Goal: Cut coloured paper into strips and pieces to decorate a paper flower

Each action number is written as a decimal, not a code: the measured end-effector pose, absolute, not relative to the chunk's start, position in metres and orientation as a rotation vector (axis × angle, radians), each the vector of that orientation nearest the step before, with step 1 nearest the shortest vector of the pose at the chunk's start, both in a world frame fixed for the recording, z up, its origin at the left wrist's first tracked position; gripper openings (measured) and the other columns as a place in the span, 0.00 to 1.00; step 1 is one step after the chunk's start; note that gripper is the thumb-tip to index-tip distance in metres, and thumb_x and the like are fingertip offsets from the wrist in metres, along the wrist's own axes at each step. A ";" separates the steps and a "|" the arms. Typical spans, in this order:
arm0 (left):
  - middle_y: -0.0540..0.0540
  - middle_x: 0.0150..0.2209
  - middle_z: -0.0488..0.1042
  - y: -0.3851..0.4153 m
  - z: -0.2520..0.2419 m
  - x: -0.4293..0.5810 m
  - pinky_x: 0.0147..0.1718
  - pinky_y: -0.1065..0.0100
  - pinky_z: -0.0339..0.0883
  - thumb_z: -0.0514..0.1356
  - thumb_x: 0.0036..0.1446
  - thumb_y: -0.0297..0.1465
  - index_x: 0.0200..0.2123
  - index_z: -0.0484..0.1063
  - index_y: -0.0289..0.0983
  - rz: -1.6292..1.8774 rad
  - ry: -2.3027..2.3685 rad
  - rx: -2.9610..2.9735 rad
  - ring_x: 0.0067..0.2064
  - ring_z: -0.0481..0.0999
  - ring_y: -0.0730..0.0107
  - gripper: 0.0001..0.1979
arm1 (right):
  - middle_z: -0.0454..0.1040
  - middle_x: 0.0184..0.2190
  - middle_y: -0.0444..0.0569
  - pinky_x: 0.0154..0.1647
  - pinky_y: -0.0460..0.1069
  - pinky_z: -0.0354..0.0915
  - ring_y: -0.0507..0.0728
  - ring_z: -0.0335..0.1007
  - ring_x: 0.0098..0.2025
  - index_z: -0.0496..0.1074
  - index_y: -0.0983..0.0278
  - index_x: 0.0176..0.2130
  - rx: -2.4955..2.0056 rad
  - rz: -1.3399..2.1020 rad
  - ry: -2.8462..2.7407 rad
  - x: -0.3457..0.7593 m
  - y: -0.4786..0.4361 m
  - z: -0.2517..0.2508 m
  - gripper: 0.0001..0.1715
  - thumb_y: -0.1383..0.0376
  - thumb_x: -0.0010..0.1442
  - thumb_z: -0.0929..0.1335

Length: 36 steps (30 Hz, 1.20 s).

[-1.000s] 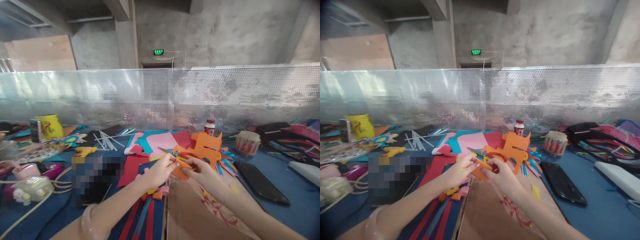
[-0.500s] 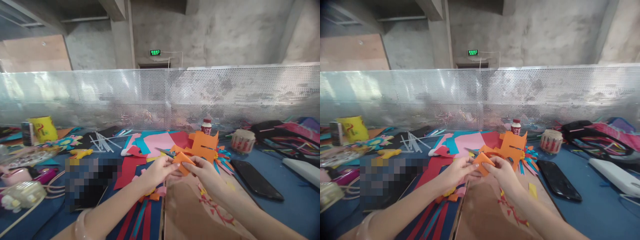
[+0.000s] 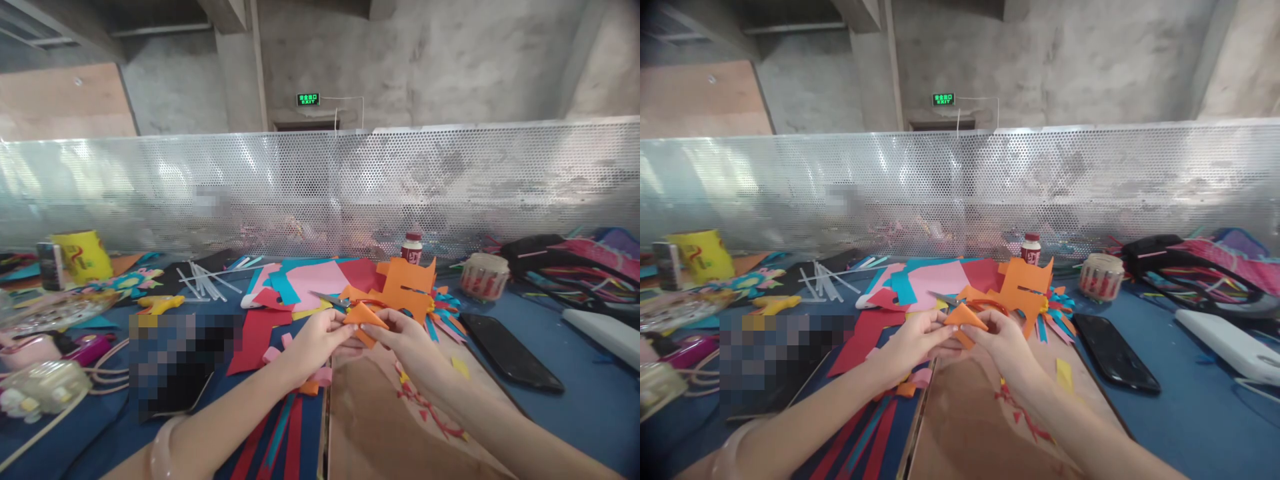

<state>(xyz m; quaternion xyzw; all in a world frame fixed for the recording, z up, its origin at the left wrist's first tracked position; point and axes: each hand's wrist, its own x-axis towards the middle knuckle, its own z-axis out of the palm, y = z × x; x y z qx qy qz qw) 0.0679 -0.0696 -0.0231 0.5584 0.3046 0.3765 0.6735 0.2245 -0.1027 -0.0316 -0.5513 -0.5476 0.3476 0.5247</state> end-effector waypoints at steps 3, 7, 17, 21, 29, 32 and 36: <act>0.44 0.32 0.76 -0.069 -0.024 0.068 0.42 0.56 0.71 0.60 0.51 0.26 0.33 0.67 0.33 0.855 0.675 1.264 0.36 0.79 0.62 0.05 | 0.73 0.29 0.45 0.27 0.45 0.58 0.53 0.66 0.30 0.71 0.63 0.29 -1.317 0.831 -1.321 0.225 -0.103 -0.032 0.09 0.60 0.48 0.69; 0.44 0.32 0.75 -0.069 -0.025 0.067 0.42 0.55 0.70 0.61 0.51 0.27 0.34 0.68 0.33 0.857 0.668 1.283 0.37 0.78 0.61 0.07 | 0.70 0.27 0.42 0.26 0.44 0.57 0.50 0.63 0.27 0.70 0.63 0.29 -1.315 0.839 -1.335 0.225 -0.103 -0.034 0.10 0.58 0.49 0.69; 0.39 0.38 0.76 -0.068 -0.024 0.065 0.42 0.56 0.70 0.62 0.49 0.30 0.34 0.68 0.35 0.843 0.711 1.329 0.40 0.77 0.59 0.09 | 0.75 0.34 0.47 0.40 0.47 0.61 0.55 0.69 0.38 0.74 0.64 0.33 -1.237 0.926 -1.349 0.226 -0.102 -0.030 0.11 0.60 0.51 0.68; 0.39 0.38 0.76 -0.068 -0.025 0.066 0.40 0.58 0.70 0.64 0.47 0.30 0.34 0.69 0.35 0.867 0.708 1.297 0.38 0.78 0.60 0.10 | 0.76 0.33 0.47 0.38 0.48 0.62 0.55 0.70 0.36 0.73 0.64 0.33 -1.241 0.967 -1.288 0.223 -0.104 -0.028 0.11 0.59 0.50 0.69; 0.40 0.32 0.78 -0.060 -0.024 0.063 0.33 0.64 0.70 0.64 0.46 0.33 0.33 0.73 0.33 0.946 0.775 1.382 0.32 0.78 0.63 0.10 | 0.76 0.36 0.49 0.32 0.46 0.63 0.54 0.70 0.36 0.71 0.64 0.37 -1.334 0.671 -1.516 0.229 -0.100 -0.024 0.19 0.54 0.58 0.61; 0.40 0.33 0.78 -0.050 -0.019 0.054 0.32 0.63 0.70 0.64 0.45 0.32 0.32 0.74 0.32 1.061 0.852 1.404 0.33 0.78 0.60 0.11 | 0.74 0.40 0.50 0.38 0.48 0.63 0.54 0.69 0.39 0.70 0.63 0.43 -1.486 0.213 -1.866 0.251 -0.079 -0.021 0.21 0.55 0.63 0.56; 0.39 0.35 0.78 -0.038 -0.019 0.043 0.31 0.64 0.70 0.65 0.45 0.32 0.35 0.75 0.32 1.077 0.865 1.352 0.36 0.77 0.59 0.13 | 0.72 0.39 0.57 0.48 0.54 0.57 0.62 0.62 0.46 0.74 0.67 0.38 -1.614 -0.014 -2.062 0.275 -0.044 -0.032 0.15 0.60 0.55 0.66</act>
